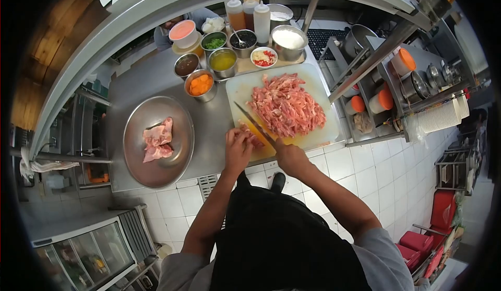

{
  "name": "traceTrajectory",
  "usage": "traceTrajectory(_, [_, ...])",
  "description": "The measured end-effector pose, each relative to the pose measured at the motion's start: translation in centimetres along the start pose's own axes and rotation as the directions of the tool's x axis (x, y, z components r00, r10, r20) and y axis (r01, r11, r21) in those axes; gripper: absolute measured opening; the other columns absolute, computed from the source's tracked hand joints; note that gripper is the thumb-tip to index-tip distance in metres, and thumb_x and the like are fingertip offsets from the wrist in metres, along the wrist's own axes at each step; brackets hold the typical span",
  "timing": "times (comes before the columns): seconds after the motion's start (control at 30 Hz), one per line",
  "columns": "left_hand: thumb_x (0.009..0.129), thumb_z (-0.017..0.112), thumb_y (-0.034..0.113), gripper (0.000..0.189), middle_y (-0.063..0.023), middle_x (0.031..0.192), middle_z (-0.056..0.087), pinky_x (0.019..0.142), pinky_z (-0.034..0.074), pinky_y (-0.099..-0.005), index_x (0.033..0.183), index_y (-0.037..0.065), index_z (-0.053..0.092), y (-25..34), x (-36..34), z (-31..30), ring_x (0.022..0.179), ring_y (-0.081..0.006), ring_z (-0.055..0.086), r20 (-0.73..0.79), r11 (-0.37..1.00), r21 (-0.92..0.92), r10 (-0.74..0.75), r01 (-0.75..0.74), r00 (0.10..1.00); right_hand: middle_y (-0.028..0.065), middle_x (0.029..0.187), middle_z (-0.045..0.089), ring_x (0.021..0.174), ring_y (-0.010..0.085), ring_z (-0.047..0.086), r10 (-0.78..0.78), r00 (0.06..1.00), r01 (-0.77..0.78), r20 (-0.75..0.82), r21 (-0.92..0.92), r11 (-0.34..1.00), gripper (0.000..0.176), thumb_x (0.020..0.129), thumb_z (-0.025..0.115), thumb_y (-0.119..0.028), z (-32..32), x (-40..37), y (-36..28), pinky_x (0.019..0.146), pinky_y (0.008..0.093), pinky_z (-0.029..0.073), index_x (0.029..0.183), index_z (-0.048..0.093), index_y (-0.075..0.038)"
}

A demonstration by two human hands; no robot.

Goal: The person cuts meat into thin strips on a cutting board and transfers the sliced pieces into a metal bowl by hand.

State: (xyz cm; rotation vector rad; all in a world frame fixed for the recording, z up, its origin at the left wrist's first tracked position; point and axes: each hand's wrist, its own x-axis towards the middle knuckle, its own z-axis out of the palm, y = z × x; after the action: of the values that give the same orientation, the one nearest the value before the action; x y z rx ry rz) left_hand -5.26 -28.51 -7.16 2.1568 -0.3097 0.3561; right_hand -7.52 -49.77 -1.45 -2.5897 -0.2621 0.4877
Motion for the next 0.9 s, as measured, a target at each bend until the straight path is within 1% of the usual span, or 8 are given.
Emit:
traceTrajectory(0.33, [0.079, 0.070, 0.005, 0.022, -0.0156, 0.113, 0.050, 0.095, 0.045, -0.0454, 0.099, 0.003, 0.063, -0.4, -0.4, 1.4, 0.109, -0.0359, 0.049, 0.003, 0.996, 0.072, -0.047, 0.046, 0.999, 0.0246, 0.075, 0.069, 0.072, 0.0433, 0.071, -0.062, 0.997, 0.065, 0.041, -0.084, 0.994, 0.023, 0.095, 0.049, -0.015, 2.0, -0.9, -1.1, 0.065, 0.0540, 0.057, 0.111, 0.049, 0.003])
traceTrajectory(0.4, [0.076, 0.070, 0.004, 0.026, -0.0155, 0.113, 0.050, 0.095, 0.045, -0.0458, 0.102, 0.003, 0.063, -0.6, -0.4, 1.4, 0.109, -0.0359, 0.049, -0.011, 0.993, 0.114, -0.039, 0.040, 0.999, 0.0256, 0.075, 0.069, 0.070, 0.0434, 0.071, -0.035, 0.998, 0.037, 0.061, -0.034, 0.999, 0.022, 0.095, 0.048, -0.012, 1.7, -2.6, -1.1, 0.065, 0.0542, 0.057, 0.111, 0.049, 0.003])
traceTrajectory(0.53, [0.075, 0.070, 0.003, 0.030, -0.0153, 0.114, 0.050, 0.095, 0.045, -0.0460, 0.103, 0.003, 0.063, -0.5, -0.5, 1.5, 0.110, -0.0359, 0.049, -0.027, 0.994, 0.096, -0.048, 0.050, 0.999, 0.0278, 0.078, 0.069, 0.071, 0.0444, 0.071, 0.024, 0.994, -0.016, 0.104, -0.073, 0.997, 0.022, 0.095, 0.048, -0.012, 1.2, -6.6, -0.5, 0.065, 0.0547, 0.057, 0.111, 0.048, 0.003])
traceTrajectory(0.6, [0.076, 0.071, 0.003, 0.031, -0.0157, 0.113, 0.051, 0.093, 0.046, -0.0470, 0.106, 0.002, 0.064, -0.5, -0.5, 1.4, 0.107, -0.0370, 0.050, -0.037, 0.996, 0.086, -0.027, 0.030, 0.999, 0.0289, 0.081, 0.070, 0.075, 0.0447, 0.072, 0.138, 0.970, -0.119, 0.198, -0.102, 0.988, 0.022, 0.095, 0.047, -0.012, 0.6, -7.9, -0.5, 0.067, 0.0549, 0.057, 0.111, 0.048, 0.003])
traceTrajectory(0.63, [0.076, 0.071, 0.003, 0.031, -0.0157, 0.113, 0.051, 0.093, 0.046, -0.0470, 0.106, 0.002, 0.064, -0.6, -0.5, 1.5, 0.107, -0.0370, 0.050, -0.039, 0.996, 0.085, -0.029, 0.032, 0.999, 0.0239, 0.065, 0.066, 0.062, 0.0428, 0.069, 0.057, 0.994, -0.046, 0.094, -0.111, 0.993, 0.022, 0.090, 0.051, -0.007, 1.6, -8.4, 0.2, 0.057, 0.0543, 0.056, 0.109, 0.046, 0.002])
traceTrajectory(0.77, [0.076, 0.071, 0.002, 0.032, -0.0157, 0.113, 0.051, 0.091, 0.046, -0.0474, 0.107, 0.002, 0.064, -1.0, -0.5, 1.9, 0.106, -0.0368, 0.050, -0.050, 0.995, 0.096, -0.016, 0.021, 0.999, 0.0226, 0.068, 0.067, 0.064, 0.0409, 0.070, 0.040, 0.995, -0.030, 0.089, -0.109, 0.994, 0.020, 0.091, 0.051, -0.008, 2.9, -5.5, 0.1, 0.058, 0.0520, 0.057, 0.108, 0.046, 0.002])
traceTrajectory(0.83, [0.076, 0.071, 0.001, 0.032, -0.0158, 0.113, 0.051, 0.090, 0.046, -0.0476, 0.107, 0.002, 0.064, -1.0, -0.5, 1.9, 0.106, -0.0367, 0.050, -0.044, 0.993, 0.119, -0.024, 0.029, 0.999, 0.0217, 0.071, 0.068, 0.067, 0.0396, 0.071, -0.040, 0.999, 0.037, -0.020, -0.117, 0.992, 0.024, 0.092, 0.052, -0.009, 5.0, -1.9, 0.2, 0.059, 0.0503, 0.058, 0.112, 0.047, 0.003])
traceTrajectory(0.9, [0.076, 0.070, 0.001, 0.031, -0.0157, 0.112, 0.051, 0.088, 0.046, -0.0473, 0.107, 0.002, 0.064, -0.4, -0.5, 1.7, 0.104, -0.0361, 0.050, -0.070, 0.996, 0.087, 0.002, 0.004, 0.998, 0.0217, 0.072, 0.069, 0.068, 0.0395, 0.071, -0.057, 0.998, 0.054, -0.027, -0.113, 0.992, 0.026, 0.092, 0.051, -0.009, 5.7, 1.6, -1.0, 0.060, 0.0500, 0.058, 0.115, 0.047, 0.003])
